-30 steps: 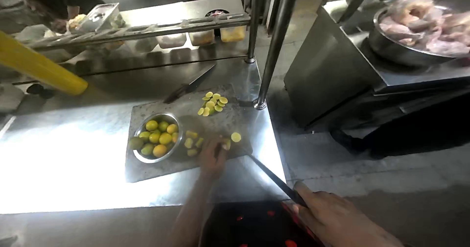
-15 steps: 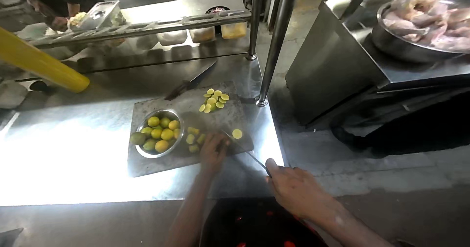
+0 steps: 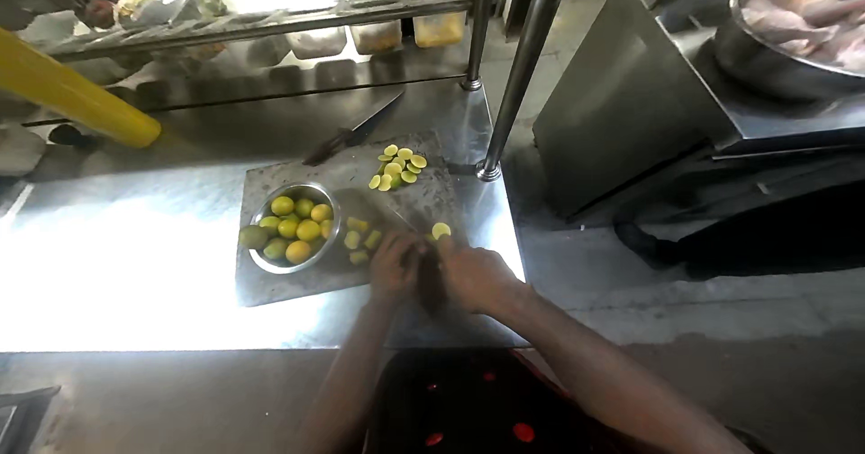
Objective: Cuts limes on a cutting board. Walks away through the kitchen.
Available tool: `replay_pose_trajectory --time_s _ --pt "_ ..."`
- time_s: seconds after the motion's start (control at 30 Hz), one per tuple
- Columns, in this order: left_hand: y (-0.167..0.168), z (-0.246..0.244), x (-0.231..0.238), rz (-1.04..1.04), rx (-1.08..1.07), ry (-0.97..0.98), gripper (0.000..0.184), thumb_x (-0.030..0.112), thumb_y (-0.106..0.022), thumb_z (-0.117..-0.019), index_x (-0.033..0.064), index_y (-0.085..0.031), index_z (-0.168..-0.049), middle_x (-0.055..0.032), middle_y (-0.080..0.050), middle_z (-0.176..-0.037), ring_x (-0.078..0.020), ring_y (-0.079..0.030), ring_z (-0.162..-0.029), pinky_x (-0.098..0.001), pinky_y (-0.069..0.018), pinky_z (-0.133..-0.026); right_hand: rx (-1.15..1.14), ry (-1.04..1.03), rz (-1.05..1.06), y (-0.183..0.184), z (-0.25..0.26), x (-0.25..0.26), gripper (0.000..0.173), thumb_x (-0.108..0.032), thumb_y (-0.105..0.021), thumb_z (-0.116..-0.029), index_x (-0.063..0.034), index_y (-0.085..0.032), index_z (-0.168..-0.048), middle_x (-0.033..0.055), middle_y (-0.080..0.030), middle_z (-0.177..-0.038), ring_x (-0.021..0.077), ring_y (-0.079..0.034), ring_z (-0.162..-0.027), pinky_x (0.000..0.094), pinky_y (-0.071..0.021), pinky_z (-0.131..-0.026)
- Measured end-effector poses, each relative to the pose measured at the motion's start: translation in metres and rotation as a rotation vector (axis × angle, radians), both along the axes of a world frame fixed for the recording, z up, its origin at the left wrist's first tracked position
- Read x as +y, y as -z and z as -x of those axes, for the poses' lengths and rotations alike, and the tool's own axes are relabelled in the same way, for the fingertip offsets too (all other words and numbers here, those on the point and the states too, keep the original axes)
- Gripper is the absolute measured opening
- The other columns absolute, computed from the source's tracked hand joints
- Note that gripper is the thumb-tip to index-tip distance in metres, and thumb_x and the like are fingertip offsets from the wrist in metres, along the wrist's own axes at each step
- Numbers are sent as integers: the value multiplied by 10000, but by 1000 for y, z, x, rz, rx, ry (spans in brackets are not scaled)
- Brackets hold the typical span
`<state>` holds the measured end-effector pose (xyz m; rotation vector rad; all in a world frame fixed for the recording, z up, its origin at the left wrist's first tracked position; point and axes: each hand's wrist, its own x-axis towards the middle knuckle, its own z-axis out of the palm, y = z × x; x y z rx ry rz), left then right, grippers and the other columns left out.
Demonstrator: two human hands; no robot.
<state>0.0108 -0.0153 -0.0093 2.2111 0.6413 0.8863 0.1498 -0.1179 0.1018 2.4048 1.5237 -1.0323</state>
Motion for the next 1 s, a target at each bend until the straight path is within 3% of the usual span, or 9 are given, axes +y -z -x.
replay_pose_trajectory --time_s 0.07,0.13,0.2,0.3,0.43,0.5,0.63,0.8,1.0 --pt "-1 0 -1 15 -25 2 164 207 -650 -995 83 -734 -1061 -54 -683 -1109 -110 -677 -978 -296 -602 -861 17 -7 57 2 -3 -22 354 -256 -562 -1011 -128 -449 -1321 109 -681 -919 328 -713 -845 524 -576 -723" --pt "-1 0 1 35 -55 -2 165 212 -649 -1001 83 -736 -1058 -45 -680 -1090 -103 -668 -972 -286 -594 -863 35 -20 138 1 -8 -59 346 -299 -457 -1067 -109 -436 -1356 153 -679 -952 377 -709 -914 563 -564 -773" --pt "-1 -1 3 67 -90 -17 129 155 -674 -982 66 -737 -1051 -51 -681 -1079 -99 -671 -950 -274 -597 -851 45 7 184 2 -11 -97 358 -344 -401 -1089 -88 -448 -1335 197 -682 -960 422 -705 -938 599 -556 -791" --pt "3 -1 4 115 -144 -18 127 80 -671 -966 61 -728 -1078 -59 -690 -1122 -110 -694 -915 -286 -626 -791 49 27 201 3 -17 -126 378 -395 -398 -1083 -105 -445 -1322 190 -677 -939 423 -706 -918 594 -559 -770" --pt "4 -5 -2 54 -106 -67 179 228 -657 -996 103 -738 -1095 -36 -687 -1132 -103 -676 -951 -292 -606 -828 180 70 113 10 -27 -124 362 -415 -435 -1072 -116 -490 -1269 163 -656 -897 394 -688 -880 582 -547 -758" --pt "2 -9 -6 32 -83 -116 205 286 -674 -984 122 -744 -1086 -33 -658 -1127 -82 -666 -896 -263 -609 -772 186 97 83 12 -25 -119 361 -420 -431 -1073 -125 -492 -1273 154 -659 -903 382 -690 -893 574 -548 -770" --pt "1 -8 -9 60 -85 -129 172 232 -678 -967 103 -750 -1055 -43 -638 -1144 -74 -659 -891 -244 -602 -763 172 125 73 16 -16 -111 384 -419 -415 -1084 -120 -475 -1316 168 -670 -932 393 -695 -919 580 -550 -796" --pt "0 0 -2 146 -135 -18 151 187 -700 -961 81 -737 -1062 -31 -710 -1063 -98 -703 -890 -284 -630 -785 120 119 3 12 -8 -106 372 -409 -403 -1080 -123 -484 -1304 152 -676 -919 383 -702 -904 566 -556 -777" --pt "-1 -1 -1 129 -74 -16 132 116 -704 -931 64 -722 -1051 -46 -697 -1066 -103 -693 -879 -293 -625 -778 26 35 -43 -1 -2 -99 346 -364 -378 -1085 -104 -500 -1278 157 -683 -920 390 -710 -888 559 -560 -754"
